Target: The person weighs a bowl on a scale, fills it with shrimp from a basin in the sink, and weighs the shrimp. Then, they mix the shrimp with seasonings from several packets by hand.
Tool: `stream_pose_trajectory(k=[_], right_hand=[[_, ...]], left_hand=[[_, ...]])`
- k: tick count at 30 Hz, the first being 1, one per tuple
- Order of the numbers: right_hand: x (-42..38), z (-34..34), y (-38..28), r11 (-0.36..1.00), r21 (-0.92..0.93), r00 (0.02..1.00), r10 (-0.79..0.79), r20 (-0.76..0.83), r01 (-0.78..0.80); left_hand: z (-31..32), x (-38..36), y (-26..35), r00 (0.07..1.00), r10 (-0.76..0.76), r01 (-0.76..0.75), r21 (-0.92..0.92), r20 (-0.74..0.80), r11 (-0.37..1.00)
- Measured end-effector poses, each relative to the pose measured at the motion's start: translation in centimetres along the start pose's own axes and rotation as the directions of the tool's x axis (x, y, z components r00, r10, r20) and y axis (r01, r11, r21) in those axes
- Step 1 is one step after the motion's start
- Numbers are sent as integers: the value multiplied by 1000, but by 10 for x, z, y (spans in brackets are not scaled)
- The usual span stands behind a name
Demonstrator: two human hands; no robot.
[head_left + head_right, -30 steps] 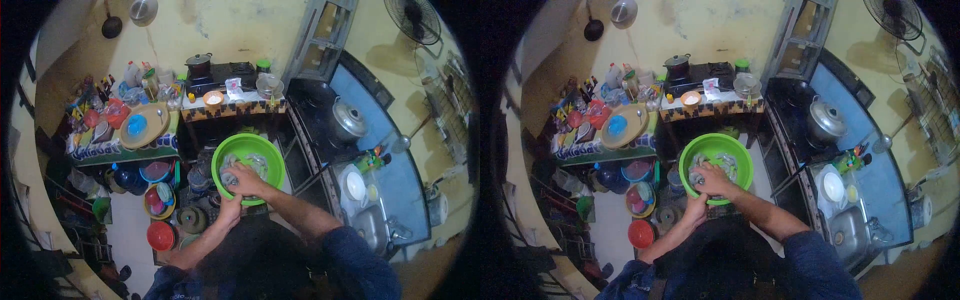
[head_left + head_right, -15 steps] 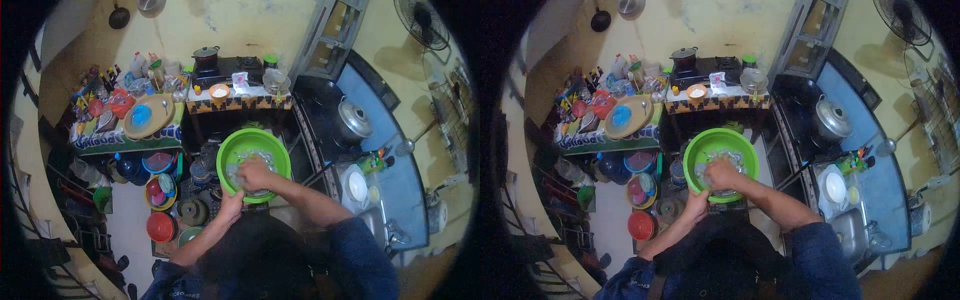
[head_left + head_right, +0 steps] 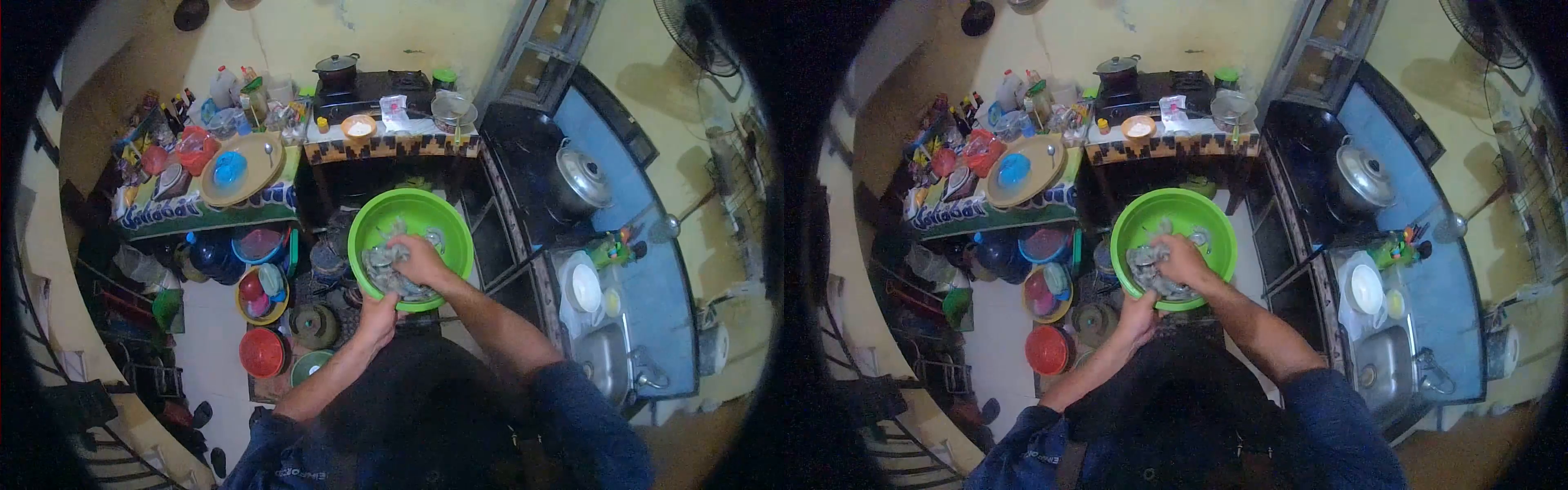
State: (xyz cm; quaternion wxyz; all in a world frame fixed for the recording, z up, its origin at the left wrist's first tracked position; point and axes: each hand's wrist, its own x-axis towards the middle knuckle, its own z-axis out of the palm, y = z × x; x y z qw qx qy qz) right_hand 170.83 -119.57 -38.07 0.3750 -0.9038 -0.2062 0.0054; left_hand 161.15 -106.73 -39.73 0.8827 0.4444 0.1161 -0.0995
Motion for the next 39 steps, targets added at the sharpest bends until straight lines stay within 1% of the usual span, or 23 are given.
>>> stream_pose_trajectory(k=[1, 4, 5, 7, 10, 13, 14, 16, 17, 19, 20, 22, 24, 25, 28, 31, 32, 33, 34, 35, 37, 38, 39], right_hand=[[2, -2, -6, 999, 37, 997, -32, -70, 35], [-3, 9, -27, 938, -271, 975, -220, 18, 216], [-2, 7, -24, 934, -241, 958, -228, 172, 266], [-1, -2, -15, 924, -155, 853, -244, 461, 348], [-10, -35, -24, 822, -498, 948, -145, 285, 276], [-29, -32, -24, 806, -592, 997, 52, 64, -4], [-33, -32, -35, 843, -535, 981, 149, 122, -62], [-37, -31, -57, 882, -425, 912, 327, 246, -201], [-36, -24, -54, 914, -344, 914, 312, 258, -215], [-30, -3, -32, 955, -169, 919, 282, 274, -242], [-23, 4, -21, 960, -19, 931, 276, 240, -280], [-5, 11, -8, 907, 280, 947, 276, 165, -313], [0, 20, -10, 986, 134, 994, 100, -31, -95], [2, 20, -15, 999, 44, 993, -2, -115, 7], [-8, 1, -25, 987, -124, 983, -79, 165, 100], [-8, -30, -34, 870, -449, 913, -1, 409, 202], [-4, -27, -29, 879, -440, 955, -55, 290, 184], [0, -24, -21, 888, -429, 981, -103, 166, 166], [2, -23, -18, 897, -416, 988, -148, 39, 151], [4, -18, -18, 886, -409, 975, -217, 50, 218], [8, -2, -21, 858, -385, 936, -346, 60, 341], [10, 0, -16, 862, -338, 922, -319, 217, 378], [13, 0, -11, 867, -288, 883, -292, 367, 406]], left_hand=[[-2, 1, -1, 1000, -9, 9, 13, 10, 1000], [-3, -2, -7, 1000, -10, 10, 2, -2, 1000], [-3, -2, -7, 1000, 0, 0, -11, -13, 1000], [-4, -5, -4, 1000, 19, -19, 0, -20, 1000], [0, -13, 11, 999, 38, -38, -4, -6, 999], [1, -14, 13, 997, 78, -78, 19, 16, 997], [0, -12, 12, 995, 94, -95, 39, 25, 995], [-4, -4, 3, 979, 203, -203, 53, 16, 978], [-5, -1, -1, 967, 253, -253, 60, 13, 965], [-9, 0, -1, 985, 171, -170, 136, 2, 976], [-9, 0, 1, 991, 131, -128, 175, -5, 976], [-7, 3, -2, 995, 103, -101, 126, -9, 987], [-4, 7, -2, 996, 86, -86, 83, -2, 993], [-2, 7, 0, 997, 80, -80, 68, 6, 994], [-1, 1, 7, 999, 38, -38, 7, 29, 999], [-1, -1, 15, 998, 7, -4, -48, 65, 999], [0, 0, 16, 997, 1, 4, -67, 82, 998], [0, 0, 14, 998, 29, -27, -38, 57, 999], [0, 1, 12, 998, 57, -57, -8, 33, 998], [0, 2, 9, 996, 84, -84, 25, 10, 996], [-4, 6, 8, 999, 35, -36, 33, 25, 999], [-5, 8, 9, 999, 12, -13, 41, 36, 999], [-4, 7, 10, 999, 11, -12, 42, 31, 999]])
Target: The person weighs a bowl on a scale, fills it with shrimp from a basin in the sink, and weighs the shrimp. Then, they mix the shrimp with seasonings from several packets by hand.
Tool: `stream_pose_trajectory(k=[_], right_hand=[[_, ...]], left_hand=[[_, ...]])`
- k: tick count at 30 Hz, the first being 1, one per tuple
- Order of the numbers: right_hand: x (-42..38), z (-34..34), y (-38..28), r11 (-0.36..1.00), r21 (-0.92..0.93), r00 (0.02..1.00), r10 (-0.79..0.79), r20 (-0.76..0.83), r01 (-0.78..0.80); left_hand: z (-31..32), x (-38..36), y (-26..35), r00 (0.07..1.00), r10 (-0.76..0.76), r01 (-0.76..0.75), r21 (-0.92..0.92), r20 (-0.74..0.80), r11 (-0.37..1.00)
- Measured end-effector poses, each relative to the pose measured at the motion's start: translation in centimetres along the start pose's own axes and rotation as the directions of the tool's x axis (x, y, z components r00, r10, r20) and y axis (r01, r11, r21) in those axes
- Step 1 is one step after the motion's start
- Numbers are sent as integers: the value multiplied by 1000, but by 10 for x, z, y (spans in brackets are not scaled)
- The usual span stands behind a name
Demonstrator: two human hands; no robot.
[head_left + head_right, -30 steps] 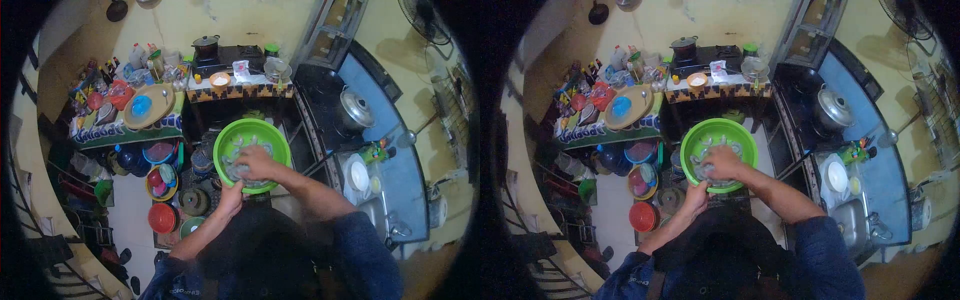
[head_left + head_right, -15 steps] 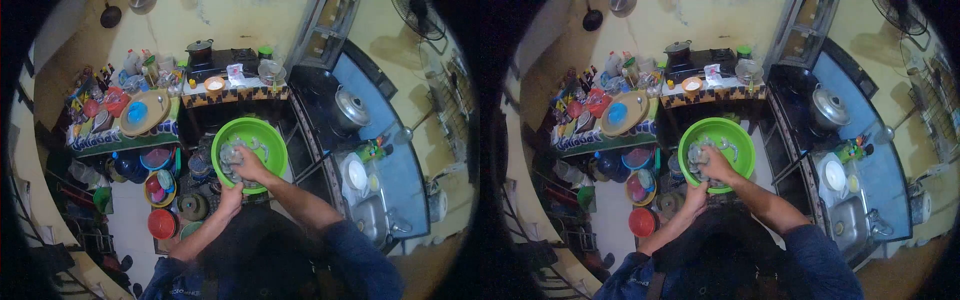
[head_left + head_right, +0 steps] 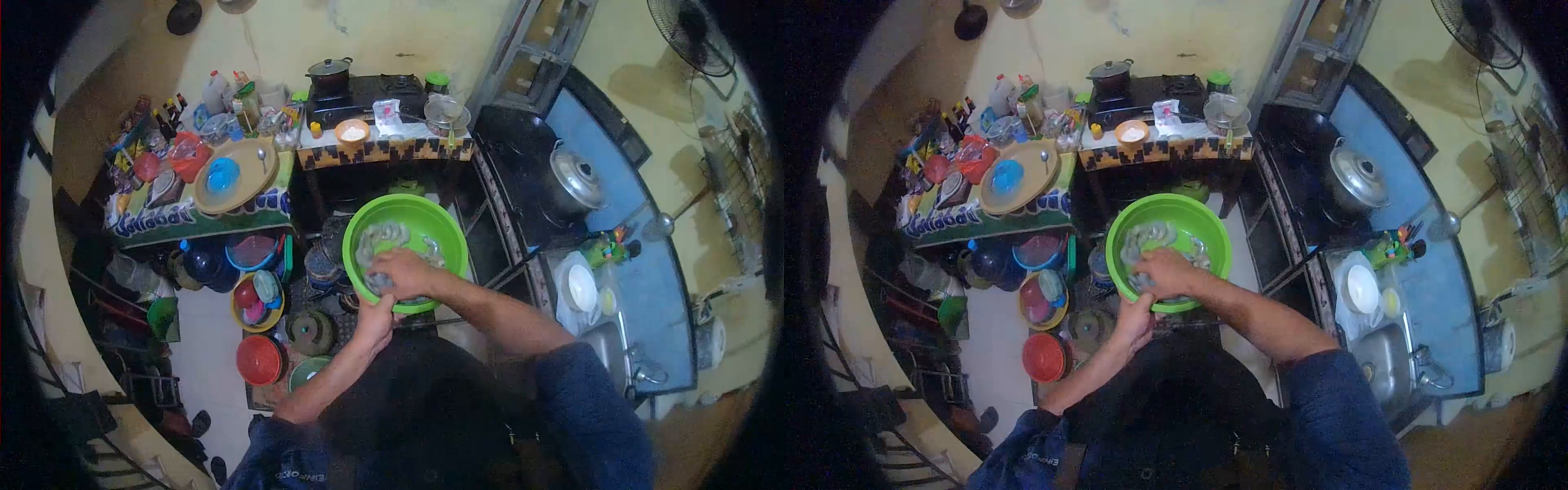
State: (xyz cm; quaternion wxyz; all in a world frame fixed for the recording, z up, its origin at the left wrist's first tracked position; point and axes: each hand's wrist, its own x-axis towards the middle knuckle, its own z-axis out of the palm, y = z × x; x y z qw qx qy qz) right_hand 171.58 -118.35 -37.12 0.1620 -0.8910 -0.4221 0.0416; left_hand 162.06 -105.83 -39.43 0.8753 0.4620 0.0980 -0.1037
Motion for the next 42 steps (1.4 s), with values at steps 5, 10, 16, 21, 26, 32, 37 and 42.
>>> stream_pose_trajectory(k=[5, 10, 16, 21, 26, 32, 37, 42], right_hand=[[-15, -28, 9, 943, -230, 968, 251, 23, -239], [-25, -23, -23, 849, 20, 841, 526, -126, -527], [1, 2, -2, 673, 565, 819, 574, 9, -478], [14, -13, -15, 949, 141, 863, 315, -395, -282], [-1, -16, -8, 994, 64, 995, 91, 36, -93], [2, -26, -3, 970, -28, 902, 212, -376, -240], [1, -9, -22, 993, -44, 979, 114, 168, -108], [-28, -24, -13, 906, -279, 947, 288, -142, -318]], left_hand=[[3, -3, 6, 995, 84, -88, -71, -50, 994], [-9, 12, -14, 966, 251, -252, -1, -56, 968], [0, 7, -9, 982, 174, -174, 1, -70, 985], [4, 3, -6, 991, 131, -131, -78, -10, 988], [4, -11, 4, 1000, 12, -15, -174, -15, 985], [0, -12, 4, 997, -10, 16, -81, 76, 997], [6, -18, 2, 999, 20, -24, -94, -44, 995], [-6, -8, -2, 994, 106, -108, -53, -40, 993]])
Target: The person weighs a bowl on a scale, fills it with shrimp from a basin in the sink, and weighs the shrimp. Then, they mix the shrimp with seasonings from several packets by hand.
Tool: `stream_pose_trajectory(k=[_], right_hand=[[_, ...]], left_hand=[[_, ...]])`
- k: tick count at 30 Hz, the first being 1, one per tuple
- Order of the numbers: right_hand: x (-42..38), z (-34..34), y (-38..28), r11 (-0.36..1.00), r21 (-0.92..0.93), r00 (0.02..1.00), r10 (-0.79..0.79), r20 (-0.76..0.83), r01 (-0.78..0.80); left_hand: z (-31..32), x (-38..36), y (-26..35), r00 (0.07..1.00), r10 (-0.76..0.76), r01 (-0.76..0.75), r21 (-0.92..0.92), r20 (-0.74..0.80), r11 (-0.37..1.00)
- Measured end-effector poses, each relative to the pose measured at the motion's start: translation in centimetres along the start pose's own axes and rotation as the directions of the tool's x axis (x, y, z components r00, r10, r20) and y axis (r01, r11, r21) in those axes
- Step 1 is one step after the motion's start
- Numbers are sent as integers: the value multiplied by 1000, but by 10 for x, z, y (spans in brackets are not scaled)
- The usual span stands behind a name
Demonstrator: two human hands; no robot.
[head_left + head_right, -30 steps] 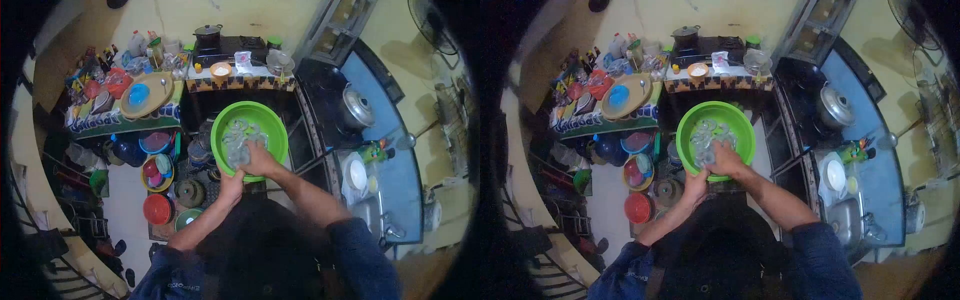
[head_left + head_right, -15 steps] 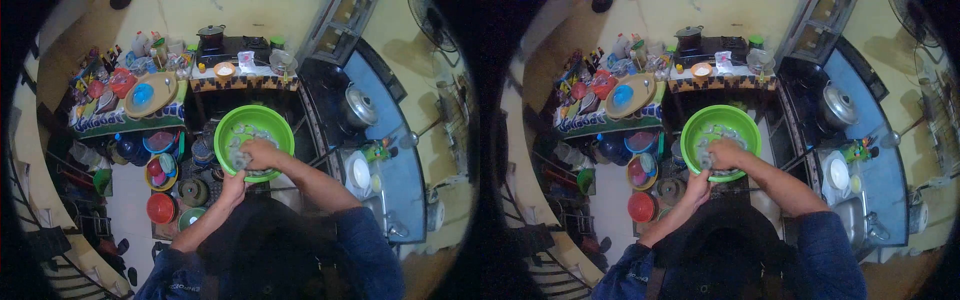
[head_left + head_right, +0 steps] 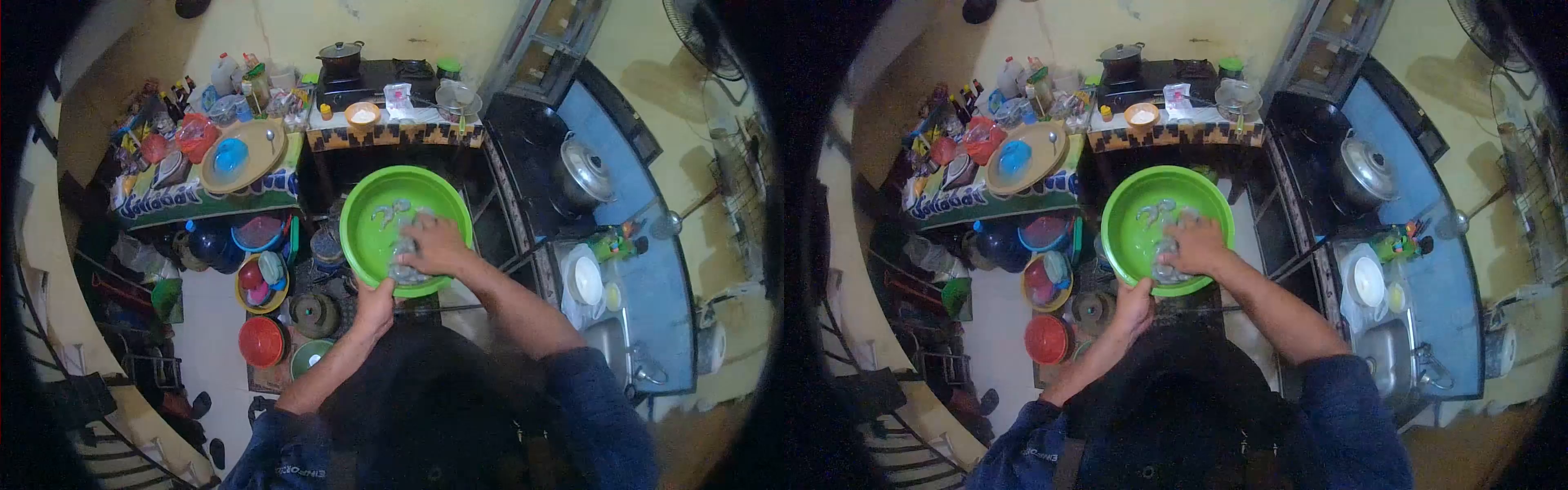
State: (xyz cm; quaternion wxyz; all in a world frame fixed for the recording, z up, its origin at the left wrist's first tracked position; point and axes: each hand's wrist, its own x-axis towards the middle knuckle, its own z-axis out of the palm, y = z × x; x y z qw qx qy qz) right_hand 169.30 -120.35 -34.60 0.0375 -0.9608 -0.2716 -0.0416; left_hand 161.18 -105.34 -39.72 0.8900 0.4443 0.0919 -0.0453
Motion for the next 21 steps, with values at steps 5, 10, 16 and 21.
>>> stream_pose_trajectory(k=[5, 10, 16, 21], right_hand=[[-14, -19, -29, 909, 307, 956, 240, 168, -282], [19, 44, 0, 691, 696, 981, 157, 118, -194], [35, -7, -21, 882, 463, 982, 157, -108, -90], [30, -1, -18, 972, 207, 907, -184, 378, 111]], left_hand=[[12, -3, -5, 988, 153, -152, 66, -19, 986], [4, 11, -20, 981, 192, -190, 124, -6, 974], [21, -5, -4, 1000, 0, 0, -7, 0, 1000], [25, -10, 9, 994, -98, 93, -105, -40, 990]])
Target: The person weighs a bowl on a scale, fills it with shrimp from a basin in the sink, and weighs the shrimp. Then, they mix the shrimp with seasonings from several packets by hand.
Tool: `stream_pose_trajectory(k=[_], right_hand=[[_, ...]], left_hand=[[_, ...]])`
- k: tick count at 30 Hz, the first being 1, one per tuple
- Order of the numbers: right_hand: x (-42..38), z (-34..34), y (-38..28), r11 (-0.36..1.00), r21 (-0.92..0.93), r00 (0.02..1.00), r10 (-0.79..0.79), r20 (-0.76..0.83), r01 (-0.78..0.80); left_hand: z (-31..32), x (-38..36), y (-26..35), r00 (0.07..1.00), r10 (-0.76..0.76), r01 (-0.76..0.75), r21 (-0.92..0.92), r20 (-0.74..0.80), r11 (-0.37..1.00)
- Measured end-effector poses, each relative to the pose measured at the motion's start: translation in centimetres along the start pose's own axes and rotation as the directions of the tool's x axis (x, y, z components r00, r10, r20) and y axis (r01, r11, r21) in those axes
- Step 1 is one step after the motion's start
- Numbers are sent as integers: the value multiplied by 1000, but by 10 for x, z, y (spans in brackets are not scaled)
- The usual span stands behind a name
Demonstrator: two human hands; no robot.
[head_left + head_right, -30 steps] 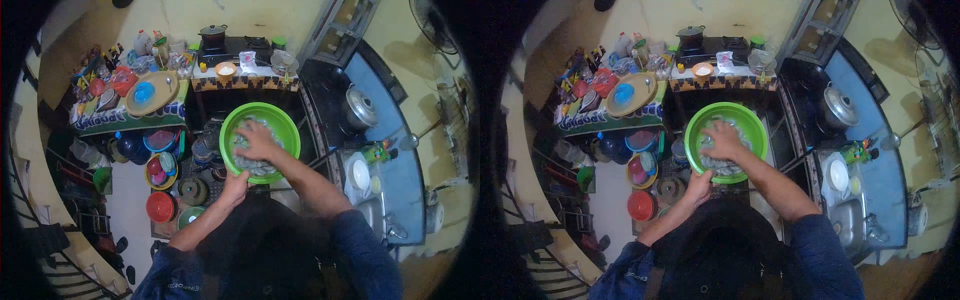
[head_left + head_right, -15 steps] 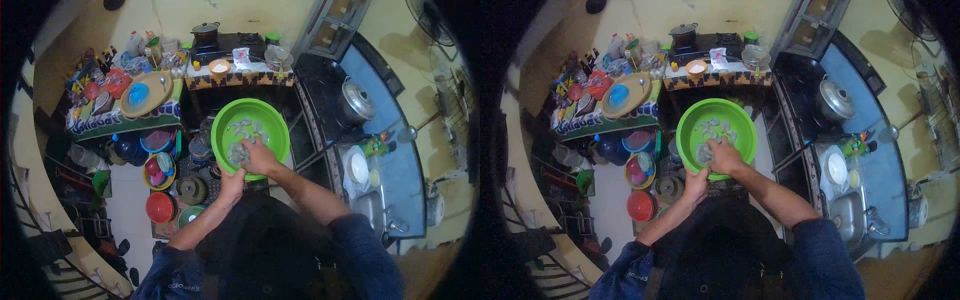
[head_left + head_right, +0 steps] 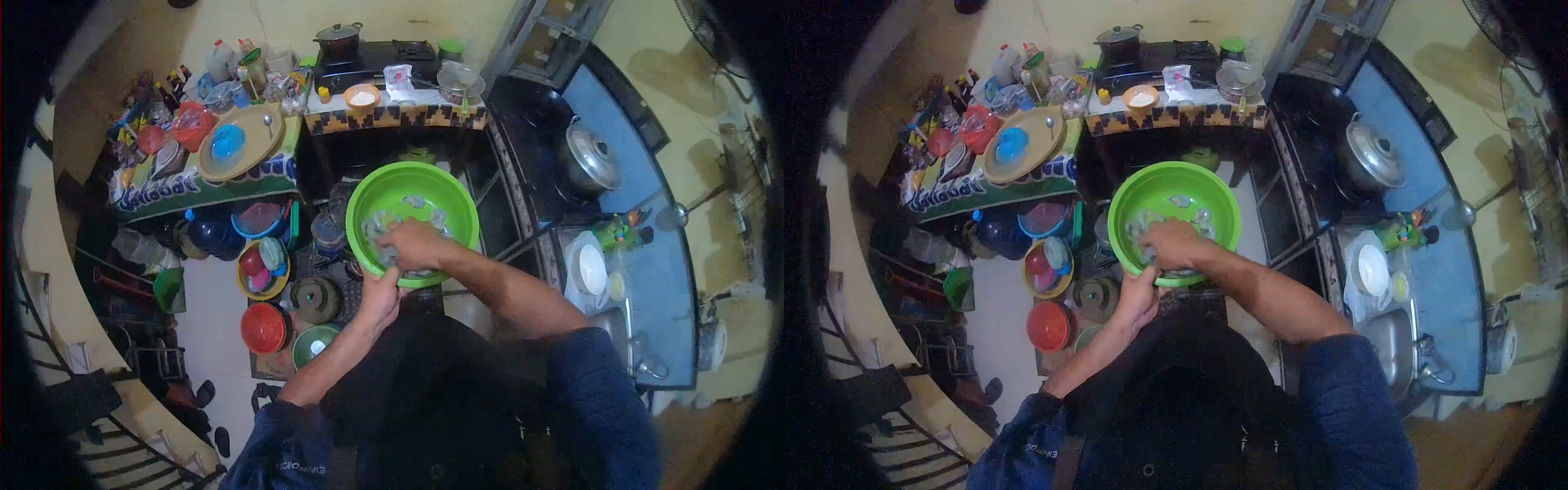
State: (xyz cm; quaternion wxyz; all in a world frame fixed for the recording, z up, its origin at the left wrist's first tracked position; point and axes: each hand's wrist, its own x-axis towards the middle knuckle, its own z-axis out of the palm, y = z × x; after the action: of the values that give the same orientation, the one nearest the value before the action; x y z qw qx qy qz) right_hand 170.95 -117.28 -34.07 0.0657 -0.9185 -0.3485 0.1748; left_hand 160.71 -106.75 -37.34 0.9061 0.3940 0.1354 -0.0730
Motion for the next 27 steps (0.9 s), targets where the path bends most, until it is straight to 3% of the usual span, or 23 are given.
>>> stream_pose_trajectory(k=[2, 5, 6, 8, 9, 11, 14, 15, 17, 20, 23, 26, 27], right_hand=[[1, -2, 20, 998, 60, 991, -45, 124, 38], [-35, -10, 29, 993, 94, 962, 97, -255, -75], [-35, 11, 37, 1000, 9, 914, 31, -405, -30], [-39, 21, 33, 997, 40, 930, 82, -358, -72], [-41, 9, 23, 975, 171, 973, 168, -157, -141], [-34, 34, 31, 930, 331, 964, 219, -153, -158], [-27, 44, 65, 794, 589, 920, 332, -209, -152], [-34, 46, 71, 811, 574, 893, 334, -300, -111], [-55, 42, 73, 856, 516, 825, 322, -465, -44], [-94, 21, 74, 843, 462, 949, 316, -13, -275], [-141, 42, 79, 926, 252, 829, 367, -421, -282], [-187, 66, 79, 871, 360, 721, 483, -498, -335], [-212, 62, 90, 835, 423, 719, 530, -449, -352]], left_hand=[[-17, 9, -6, 1000, -24, 24, 103, -5, 994], [-25, 6, -4, 1000, -23, 22, 82, 6, 996], [-23, 7, -4, 999, -30, 28, 55, 35, 998], [-40, 20, -19, 996, -55, 42, 176, 71, 984], [-25, 14, -15, 994, -98, 91, 151, 38, 984], [-12, 16, -18, 989, -146, 144, 153, 4, 978], [-21, 40, -36, 979, -202, 193, 302, -2, 934], [-19, 45, -38, 973, -231, 213, 376, 3, 902], [26, 34, -40, 978, -186, 152, 282, 98, 947], [52, 31, -52, 935, -323, 286, 232, 145, 930], [45, 31, -83, 882, -425, 359, 296, 203, 885], [52, 26, -100, 836, -498, 430, 290, 230, 855], [57, 25, -104, 821, -513, 445, 280, 251, 850]])
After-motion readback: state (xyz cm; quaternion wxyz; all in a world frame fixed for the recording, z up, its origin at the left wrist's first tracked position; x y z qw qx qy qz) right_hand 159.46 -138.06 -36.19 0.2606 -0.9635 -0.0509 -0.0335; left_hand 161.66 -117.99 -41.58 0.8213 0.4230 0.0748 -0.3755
